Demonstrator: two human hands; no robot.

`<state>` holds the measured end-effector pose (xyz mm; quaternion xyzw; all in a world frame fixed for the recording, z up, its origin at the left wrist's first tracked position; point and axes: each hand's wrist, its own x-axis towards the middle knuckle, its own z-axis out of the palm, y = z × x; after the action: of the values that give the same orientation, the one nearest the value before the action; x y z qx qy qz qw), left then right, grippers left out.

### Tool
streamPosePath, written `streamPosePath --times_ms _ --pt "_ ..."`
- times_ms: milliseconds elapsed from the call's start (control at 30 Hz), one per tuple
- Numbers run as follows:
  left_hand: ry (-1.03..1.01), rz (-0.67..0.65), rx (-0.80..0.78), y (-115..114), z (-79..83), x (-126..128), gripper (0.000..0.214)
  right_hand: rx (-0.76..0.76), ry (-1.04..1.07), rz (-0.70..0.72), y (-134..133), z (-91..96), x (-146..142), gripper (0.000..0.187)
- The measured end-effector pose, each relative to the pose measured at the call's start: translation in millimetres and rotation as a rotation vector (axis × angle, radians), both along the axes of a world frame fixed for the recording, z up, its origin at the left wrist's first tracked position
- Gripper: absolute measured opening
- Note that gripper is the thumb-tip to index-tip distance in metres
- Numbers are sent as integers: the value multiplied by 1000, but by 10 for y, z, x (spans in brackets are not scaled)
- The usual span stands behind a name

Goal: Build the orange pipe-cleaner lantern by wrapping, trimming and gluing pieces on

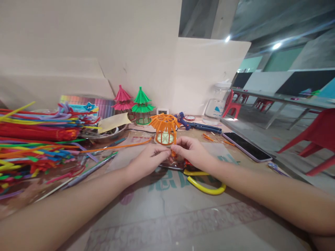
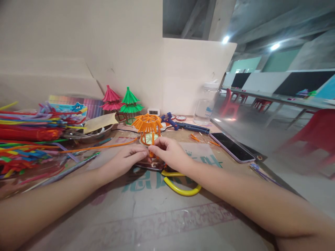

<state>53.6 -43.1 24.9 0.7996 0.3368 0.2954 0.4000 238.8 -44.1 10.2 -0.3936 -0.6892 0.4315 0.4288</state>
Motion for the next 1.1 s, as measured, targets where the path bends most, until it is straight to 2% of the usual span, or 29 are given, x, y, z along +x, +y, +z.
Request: streamPosePath --times_ms 400,600,733,833,933,1100 --pt "7 16 -30 8 -25 -15 37 19 -52 -42 -9 5 6 28" --pt "26 10 -41 2 -13 -12 28 -3 -51 -33 -37 21 7 27" --pt "52 -5 -34 -3 -51 20 17 38 -79 -66 -27 22 15 26" --pt "12 -15 -45 -3 -82 36 18 60 -94 -75 -21 13 16 25" --pt "19 31 26 -4 -89 32 18 48 -85 -52 -31 8 7 26" --pt "114 87 259 -10 -75 12 19 12 -61 -22 -48 25 -6 28"
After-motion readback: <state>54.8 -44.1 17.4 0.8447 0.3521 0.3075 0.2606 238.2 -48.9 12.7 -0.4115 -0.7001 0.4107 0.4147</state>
